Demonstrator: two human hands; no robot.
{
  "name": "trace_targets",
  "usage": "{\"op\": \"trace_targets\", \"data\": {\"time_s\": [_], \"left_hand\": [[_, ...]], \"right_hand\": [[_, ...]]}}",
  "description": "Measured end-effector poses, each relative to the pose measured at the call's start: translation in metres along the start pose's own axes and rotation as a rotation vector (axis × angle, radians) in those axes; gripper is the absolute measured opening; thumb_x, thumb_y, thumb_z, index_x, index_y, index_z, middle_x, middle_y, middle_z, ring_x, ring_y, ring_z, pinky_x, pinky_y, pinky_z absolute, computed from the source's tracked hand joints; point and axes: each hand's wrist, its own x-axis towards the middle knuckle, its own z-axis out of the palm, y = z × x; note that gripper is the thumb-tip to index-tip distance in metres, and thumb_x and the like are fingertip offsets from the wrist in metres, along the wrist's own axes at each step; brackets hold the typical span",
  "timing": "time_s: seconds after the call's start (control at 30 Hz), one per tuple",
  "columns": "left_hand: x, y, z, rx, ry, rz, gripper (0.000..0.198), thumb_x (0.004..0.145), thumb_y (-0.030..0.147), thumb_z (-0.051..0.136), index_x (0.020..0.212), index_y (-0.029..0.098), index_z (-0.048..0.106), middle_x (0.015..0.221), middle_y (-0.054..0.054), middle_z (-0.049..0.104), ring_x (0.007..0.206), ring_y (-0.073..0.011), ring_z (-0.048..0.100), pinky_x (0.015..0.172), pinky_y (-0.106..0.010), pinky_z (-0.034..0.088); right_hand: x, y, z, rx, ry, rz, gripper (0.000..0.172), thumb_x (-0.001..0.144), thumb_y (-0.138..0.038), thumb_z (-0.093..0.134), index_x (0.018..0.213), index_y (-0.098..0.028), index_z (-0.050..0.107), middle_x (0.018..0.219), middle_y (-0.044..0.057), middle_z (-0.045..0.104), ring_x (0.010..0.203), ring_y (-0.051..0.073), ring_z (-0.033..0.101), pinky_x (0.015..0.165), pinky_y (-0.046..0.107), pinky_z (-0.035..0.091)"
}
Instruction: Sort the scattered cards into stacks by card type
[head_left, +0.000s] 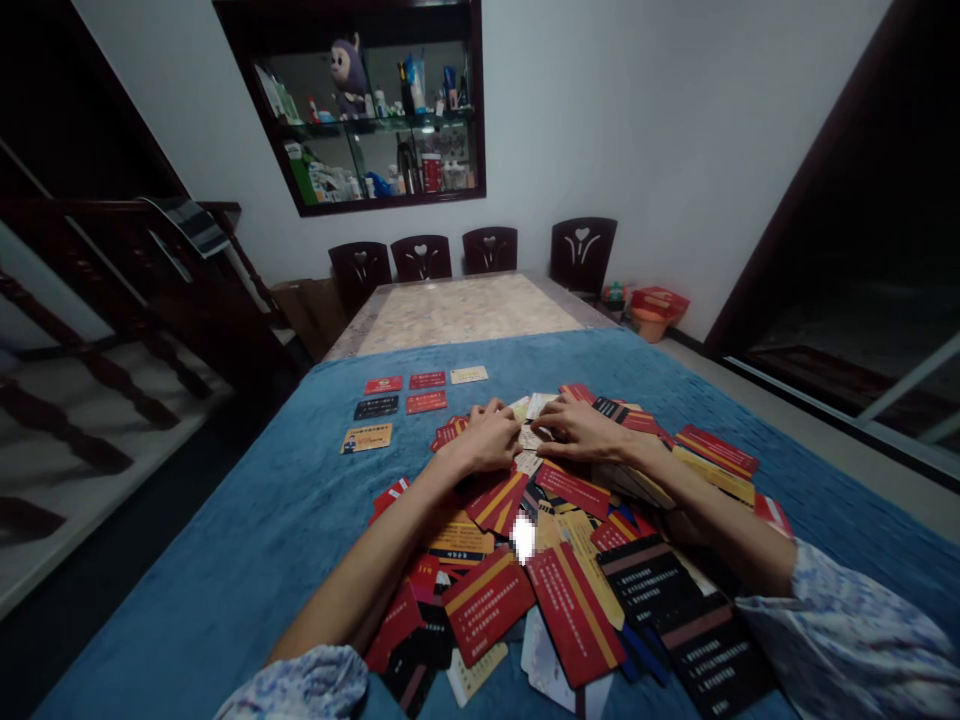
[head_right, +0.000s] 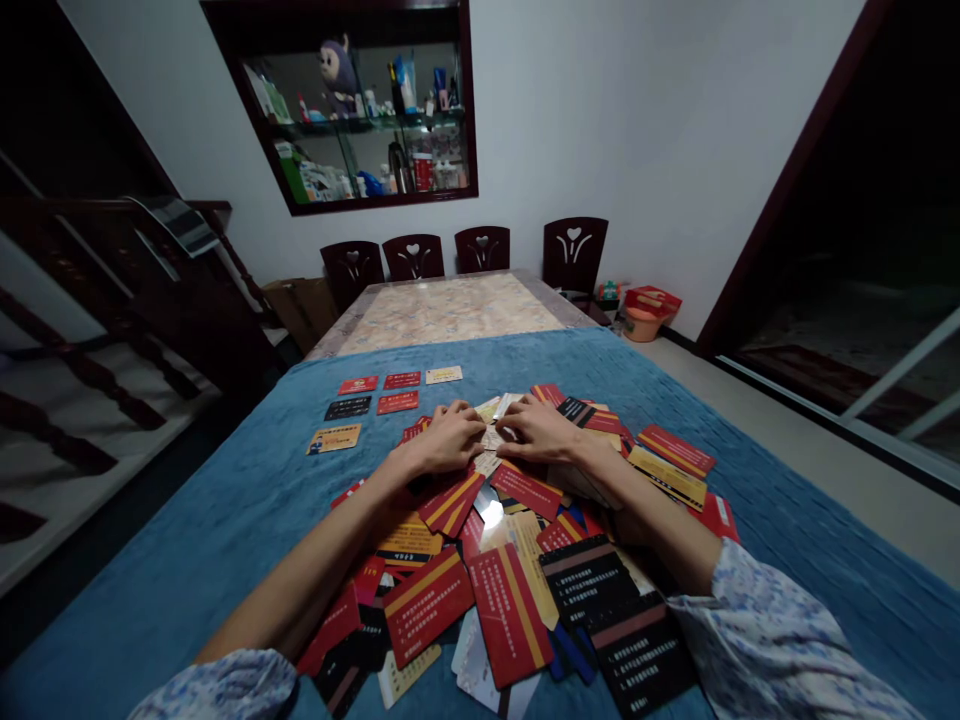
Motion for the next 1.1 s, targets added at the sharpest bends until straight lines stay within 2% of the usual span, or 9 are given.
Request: {"op": "trace_targets", "data": {"time_s": [0.27,0.4,0.57,0.7,0.8,0.93,1.1], "left_hand": [[-0.005,0.002,-0.001,0.250,0.047,0.189,0.019,0.091,0.018,0.050,0.096,0.013,0.068,0.106,-0.016,0.068,0.110,-0.0288,0.053,0.092,-0.045,0.039],[-0.005,0.007,-0.001,0.314,0.063,0.229,0.023,0.094,0.014,0.045,0.096,0.011,0.068,0.102,-0.017,0.070,0.101,-0.0253,0.060,0.088,-0.040,0.040],[-0.003,0.008,-0.003,0.325,0.020,0.252,0.022,0.094,0.014,0.048,0.090,0.011,0.069,0.089,-0.014,0.072,0.097,-0.0239,0.063,0.084,-0.037,0.040],[-0.004,0.005,-0.007,0.255,0.014,0.224,0.020,0.093,0.021,0.051,0.088,0.015,0.069,0.094,-0.011,0.072,0.098,-0.0232,0.063,0.083,-0.035,0.040],[-0.006,0.004,-0.011,0.210,0.003,0.177,0.018,0.092,0.026,0.053,0.096,0.016,0.069,0.105,-0.011,0.071,0.102,-0.0241,0.061,0.084,-0.036,0.041],[-0.007,0.006,-0.012,0.181,0.020,0.169,0.020,0.091,0.021,0.051,0.101,0.017,0.068,0.107,-0.011,0.070,0.103,-0.0239,0.059,0.086,-0.037,0.041],[-0.004,0.004,-0.012,0.124,0.067,0.128,0.025,0.092,0.015,0.045,0.090,0.014,0.069,0.100,-0.013,0.071,0.098,-0.0233,0.059,0.085,-0.036,0.042]], "right_hand": [[-0.001,-0.001,-0.002,0.015,0.003,-0.028,0.036,0.089,-0.052,0.058,0.094,-0.020,0.074,0.100,0.013,0.069,0.094,0.027,0.055,0.086,0.042,0.041],[-0.001,-0.001,-0.001,0.025,0.011,-0.046,0.031,0.089,-0.045,0.058,0.099,-0.020,0.073,0.101,0.012,0.069,0.094,0.026,0.057,0.087,0.041,0.041],[0.000,-0.001,-0.001,0.014,0.026,-0.080,0.030,0.090,-0.042,0.054,0.099,-0.020,0.073,0.096,0.011,0.070,0.093,0.026,0.057,0.086,0.042,0.040],[-0.001,0.001,-0.002,-0.006,0.042,-0.106,0.030,0.090,-0.043,0.054,0.089,-0.019,0.073,0.089,0.011,0.070,0.084,0.023,0.055,0.084,0.041,0.039],[-0.003,0.005,-0.003,0.018,0.060,-0.102,0.032,0.091,-0.043,0.053,0.093,-0.018,0.073,0.094,0.012,0.070,0.084,0.023,0.056,0.085,0.040,0.039],[-0.006,0.005,-0.007,0.064,0.060,-0.085,0.036,0.092,-0.045,0.050,0.097,-0.018,0.073,0.096,0.011,0.071,0.087,0.023,0.058,0.088,0.040,0.039],[-0.005,-0.002,-0.014,0.161,0.030,-0.069,0.041,0.096,-0.045,0.042,0.090,-0.017,0.072,0.085,0.008,0.070,0.080,0.020,0.058,0.083,0.036,0.042]]}}
